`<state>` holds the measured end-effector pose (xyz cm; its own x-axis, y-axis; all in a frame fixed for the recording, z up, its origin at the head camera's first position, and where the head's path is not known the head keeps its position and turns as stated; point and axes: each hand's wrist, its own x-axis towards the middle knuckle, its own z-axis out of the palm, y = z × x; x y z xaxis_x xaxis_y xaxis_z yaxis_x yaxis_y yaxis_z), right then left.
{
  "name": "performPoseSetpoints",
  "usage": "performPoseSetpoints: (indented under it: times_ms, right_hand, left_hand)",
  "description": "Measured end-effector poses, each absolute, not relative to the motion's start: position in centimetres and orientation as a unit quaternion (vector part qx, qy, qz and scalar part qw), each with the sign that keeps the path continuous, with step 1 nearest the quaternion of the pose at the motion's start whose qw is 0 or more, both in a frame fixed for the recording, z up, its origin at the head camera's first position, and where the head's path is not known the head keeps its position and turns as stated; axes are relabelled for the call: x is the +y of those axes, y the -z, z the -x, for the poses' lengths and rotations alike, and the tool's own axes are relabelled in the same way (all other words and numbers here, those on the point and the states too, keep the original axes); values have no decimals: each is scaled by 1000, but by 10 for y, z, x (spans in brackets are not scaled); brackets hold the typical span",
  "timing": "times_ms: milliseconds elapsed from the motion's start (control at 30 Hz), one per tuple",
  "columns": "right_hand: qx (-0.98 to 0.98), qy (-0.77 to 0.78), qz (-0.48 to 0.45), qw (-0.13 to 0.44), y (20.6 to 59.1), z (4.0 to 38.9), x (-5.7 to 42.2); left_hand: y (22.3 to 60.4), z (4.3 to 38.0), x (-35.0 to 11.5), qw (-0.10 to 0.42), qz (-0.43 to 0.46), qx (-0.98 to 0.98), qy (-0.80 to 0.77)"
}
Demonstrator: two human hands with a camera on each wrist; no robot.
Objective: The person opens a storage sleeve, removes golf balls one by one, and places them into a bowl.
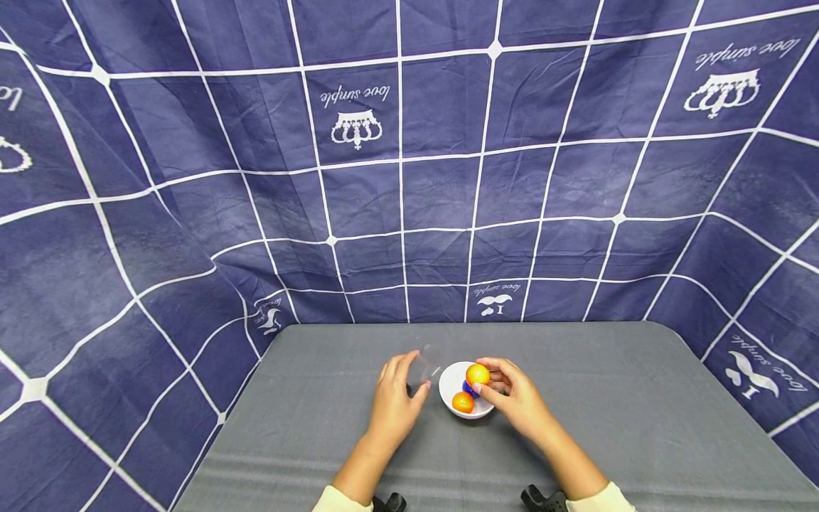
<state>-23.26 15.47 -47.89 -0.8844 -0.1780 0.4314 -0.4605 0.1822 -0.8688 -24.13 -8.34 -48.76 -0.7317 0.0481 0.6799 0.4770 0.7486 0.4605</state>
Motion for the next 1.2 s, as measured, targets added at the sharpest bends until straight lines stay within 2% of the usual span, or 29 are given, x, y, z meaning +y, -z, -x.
performPoseSetpoints:
  times_ms: [333,667,1200]
  right_hand:
    - [-819,-473,-255,203,481,231,163]
    - [-859,-413,-254,162,486,229,165]
    - [-900,-285,-283,169,490,228,164]
  left_hand:
    - [491,239,-83,294,119,-875,367]
    - [496,241,-85,255,94,-871,408]
    - [504,244,-85,224,67,-855,463]
